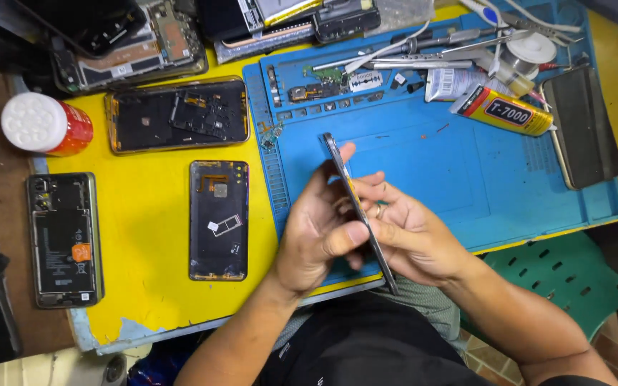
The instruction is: The person is repairing smartphones at a cluttered workbench. They use a heat gun to warm the edges of a phone, then pry it open with a plastic tool to separate the screen. They also handle a SIM card and interact with the phone's touchscreen interface.
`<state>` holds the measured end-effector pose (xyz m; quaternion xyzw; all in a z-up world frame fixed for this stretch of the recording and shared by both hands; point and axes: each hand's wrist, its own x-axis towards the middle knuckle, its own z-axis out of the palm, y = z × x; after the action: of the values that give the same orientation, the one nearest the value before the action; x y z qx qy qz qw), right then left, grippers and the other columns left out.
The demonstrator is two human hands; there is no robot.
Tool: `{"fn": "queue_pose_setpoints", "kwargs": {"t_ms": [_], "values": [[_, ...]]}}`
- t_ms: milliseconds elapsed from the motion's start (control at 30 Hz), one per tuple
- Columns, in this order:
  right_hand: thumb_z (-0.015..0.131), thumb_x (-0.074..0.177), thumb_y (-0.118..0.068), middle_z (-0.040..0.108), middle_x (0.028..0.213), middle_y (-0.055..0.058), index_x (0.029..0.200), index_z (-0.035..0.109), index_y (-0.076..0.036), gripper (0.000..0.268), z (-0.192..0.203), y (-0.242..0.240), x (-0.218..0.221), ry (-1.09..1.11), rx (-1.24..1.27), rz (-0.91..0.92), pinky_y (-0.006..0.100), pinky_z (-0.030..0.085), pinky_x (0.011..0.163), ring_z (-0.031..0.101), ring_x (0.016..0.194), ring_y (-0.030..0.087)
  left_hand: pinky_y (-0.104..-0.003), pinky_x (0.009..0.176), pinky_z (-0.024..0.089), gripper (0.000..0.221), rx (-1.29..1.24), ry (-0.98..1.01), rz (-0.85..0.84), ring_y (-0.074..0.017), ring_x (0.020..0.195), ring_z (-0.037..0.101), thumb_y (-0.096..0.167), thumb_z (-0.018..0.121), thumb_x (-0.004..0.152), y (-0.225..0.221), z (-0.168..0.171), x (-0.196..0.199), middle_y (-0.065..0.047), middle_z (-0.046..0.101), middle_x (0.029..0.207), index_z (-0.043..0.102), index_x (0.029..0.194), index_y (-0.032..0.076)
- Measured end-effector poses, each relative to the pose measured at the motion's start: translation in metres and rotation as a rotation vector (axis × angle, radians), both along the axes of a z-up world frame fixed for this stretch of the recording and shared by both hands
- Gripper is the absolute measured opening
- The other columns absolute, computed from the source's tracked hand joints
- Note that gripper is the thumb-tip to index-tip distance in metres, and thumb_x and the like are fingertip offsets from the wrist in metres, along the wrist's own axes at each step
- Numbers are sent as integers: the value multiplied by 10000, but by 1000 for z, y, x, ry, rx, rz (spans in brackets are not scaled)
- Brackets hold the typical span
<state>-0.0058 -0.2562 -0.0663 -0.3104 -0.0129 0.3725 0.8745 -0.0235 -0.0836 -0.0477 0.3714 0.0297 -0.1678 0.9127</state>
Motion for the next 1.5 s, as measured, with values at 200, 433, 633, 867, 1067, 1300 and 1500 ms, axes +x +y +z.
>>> {"fn": "queue_pose_setpoints", "kwargs": {"t_ms": [200, 433, 633, 867, 1067, 1300, 1500], "values": [[734, 934, -71, 736, 910, 55, 955, 742, 10, 84, 20, -3, 29, -507, -596, -12, 293, 631, 824, 689, 886, 88, -394, 818, 644, 592, -65, -74, 213, -285, 941, 753, -15, 780, 808, 5, -56, 31, -216, 718, 1051, 491, 1324, -14], [730, 866, 56, 719, 811, 184, 944, 748, 79, 83, 62, -2, 48, -608, -546, -113, 369, 696, 700, 773, 692, 224, -397, 779, 652, 608, -94, -195, 210, -276, 813, 754, -54, 767, 799, 16, 10, 41, -243, 699, 984, 453, 1318, -23], [727, 850, 88, 712, 816, 192, 953, 746, 104, 106, 60, 0, 52, -577, -407, -14, 380, 691, 680, 741, 689, 204, -362, 992, 577, 988, -22, -319, 142, -244, 1062, 690, -15, 787, 832, 24, -21, 36, -180, 702, 1138, 192, 1621, 4], [719, 839, 106, 701, 778, 158, 916, 742, 98, 81, 53, -3, 55, -547, -408, 32, 358, 675, 665, 734, 684, 174, -378, 979, 584, 1067, 19, -379, 138, -268, 1061, 687, -95, 788, 801, 26, -15, 36, -215, 688, 1176, 129, 1636, -15], [726, 864, 68, 696, 821, 141, 903, 716, 52, 43, 55, -5, 53, -543, -419, 56, 304, 615, 690, 698, 724, 170, -331, 949, 597, 1097, 189, -340, 131, -220, 1036, 677, -18, 797, 807, 25, 11, 30, -129, 651, 1180, 98, 1653, 1], [715, 908, -13, 694, 900, 141, 937, 699, 35, 59, 68, -6, 52, -622, -546, -1, 264, 600, 732, 697, 767, 186, -255, 987, 515, 1097, 254, -287, 167, -146, 1037, 615, 27, 801, 812, 24, 15, 26, -57, 621, 1138, 108, 1663, 12], [480, 1057, -554, 439, 1293, 242, 1401, 322, 58, 720, 112, -51, 64, -1120, -589, -704, 415, 631, 950, 603, 1123, 365, -317, 1043, 533, 1046, 208, -347, 160, -188, 1103, 647, -11, 784, 854, 23, 9, 28, -81, 648, 1204, 125, 1665, 34]]}}
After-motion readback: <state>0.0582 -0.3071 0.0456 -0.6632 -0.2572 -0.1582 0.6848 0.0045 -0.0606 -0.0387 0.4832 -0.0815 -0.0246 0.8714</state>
